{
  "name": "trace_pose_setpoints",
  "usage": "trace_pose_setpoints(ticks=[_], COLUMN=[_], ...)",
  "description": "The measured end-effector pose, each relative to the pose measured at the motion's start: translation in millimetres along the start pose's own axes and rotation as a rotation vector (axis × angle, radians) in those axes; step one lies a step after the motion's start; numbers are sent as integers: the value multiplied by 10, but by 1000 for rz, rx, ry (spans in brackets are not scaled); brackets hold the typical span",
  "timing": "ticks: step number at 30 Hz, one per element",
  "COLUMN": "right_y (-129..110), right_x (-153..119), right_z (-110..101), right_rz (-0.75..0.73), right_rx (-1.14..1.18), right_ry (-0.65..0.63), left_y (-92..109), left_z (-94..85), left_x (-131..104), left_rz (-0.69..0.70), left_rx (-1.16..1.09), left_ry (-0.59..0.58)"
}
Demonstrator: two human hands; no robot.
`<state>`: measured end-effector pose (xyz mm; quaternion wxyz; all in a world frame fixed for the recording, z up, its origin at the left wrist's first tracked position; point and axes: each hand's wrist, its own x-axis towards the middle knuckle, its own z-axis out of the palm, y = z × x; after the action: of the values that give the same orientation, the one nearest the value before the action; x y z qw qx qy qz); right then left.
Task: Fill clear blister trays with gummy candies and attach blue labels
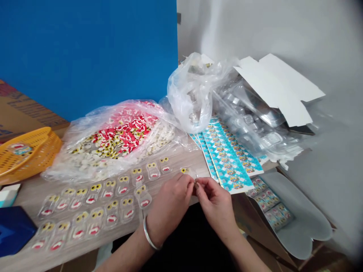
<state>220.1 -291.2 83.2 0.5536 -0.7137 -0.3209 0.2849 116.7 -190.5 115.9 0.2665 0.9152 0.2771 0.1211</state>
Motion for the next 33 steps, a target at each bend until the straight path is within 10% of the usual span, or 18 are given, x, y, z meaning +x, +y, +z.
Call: trace_pose_setpoints(ticks=[22,33], right_y=[-86,25], right_x=[7,230], right_z=[-64,-54], right_rz=[-119,-111], right_rx=[-164,-63], right_ry=[-30,103], left_y=[-144,-126], left_z=[-32,94], left_x=[123,266], left_rz=[-65,-328], left_rx=[-250,-854], left_ry=[-120,-90])
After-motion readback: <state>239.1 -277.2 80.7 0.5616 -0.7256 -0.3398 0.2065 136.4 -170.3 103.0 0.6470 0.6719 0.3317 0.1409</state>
